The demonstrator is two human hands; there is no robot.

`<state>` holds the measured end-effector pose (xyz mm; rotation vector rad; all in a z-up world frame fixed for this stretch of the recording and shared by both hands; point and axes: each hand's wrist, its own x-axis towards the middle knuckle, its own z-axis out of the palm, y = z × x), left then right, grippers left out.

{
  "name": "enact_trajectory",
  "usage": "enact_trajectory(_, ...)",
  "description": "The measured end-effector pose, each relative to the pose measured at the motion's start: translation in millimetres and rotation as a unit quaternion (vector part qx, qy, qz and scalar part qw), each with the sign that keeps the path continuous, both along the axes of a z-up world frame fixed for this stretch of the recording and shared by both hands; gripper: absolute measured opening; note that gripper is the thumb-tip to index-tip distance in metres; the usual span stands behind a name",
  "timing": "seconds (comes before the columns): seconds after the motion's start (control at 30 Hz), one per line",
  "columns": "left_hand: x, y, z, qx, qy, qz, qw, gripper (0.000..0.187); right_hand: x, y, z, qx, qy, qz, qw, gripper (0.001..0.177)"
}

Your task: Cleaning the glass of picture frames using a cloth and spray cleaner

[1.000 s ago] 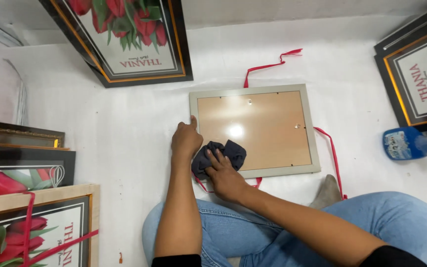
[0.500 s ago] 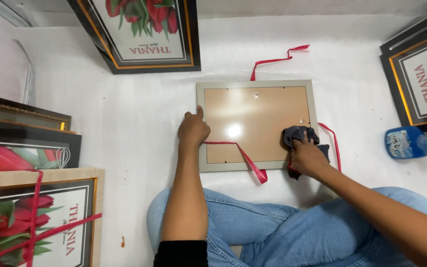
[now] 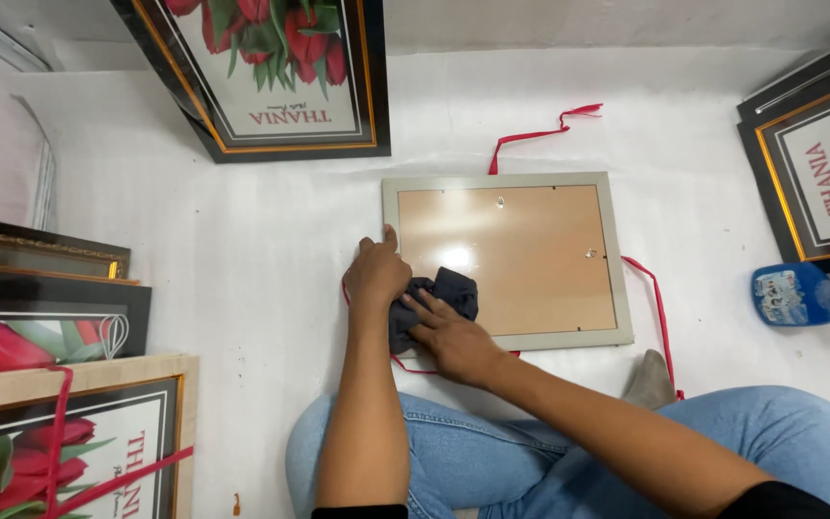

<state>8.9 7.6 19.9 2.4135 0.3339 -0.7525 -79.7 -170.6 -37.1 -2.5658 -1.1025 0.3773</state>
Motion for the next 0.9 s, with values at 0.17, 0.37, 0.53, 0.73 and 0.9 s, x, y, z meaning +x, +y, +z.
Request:
enact_trajectory(0.17, -2.6, -0.5, 12.2, -0.003, 0.014, 0.004, 1.0, 0.06, 64.4, -98.0, -27.8, -0.042, -0.122, -0.107, 0.986, 0.031)
enact_trajectory(0.37, -1.6, -1.9, 14.5, -0.006, 0.014, 0.008, 1.0, 0.062, 142.5, -168.9, -49.7, -0.121, -0.054, -0.387, 0.913, 0.05)
enact_trajectory(0.53, 0.5, -2.5, 15.4, -0.005, 0.013, 0.008, 1.0, 0.062, 139.3, -66.0, -47.2, -0.069, -0.086, -0.419, 0.901, 0.05)
enact_trajectory(0.73, 1.5, -2.6, 13.8, 0.015, 0.009, -0.006, 1.0, 0.056, 141.6, 39.6, -41.6, -0.004, -0.097, -0.216, 0.972, 0.046)
enact_trajectory(0.9, 0.4, -0.7, -0.2, 0.014, -0.011, 0.014, 1.0, 0.054, 154.3, 18.0, -37.3, -0.002, -0.122, -0.091, 0.988, 0.036)
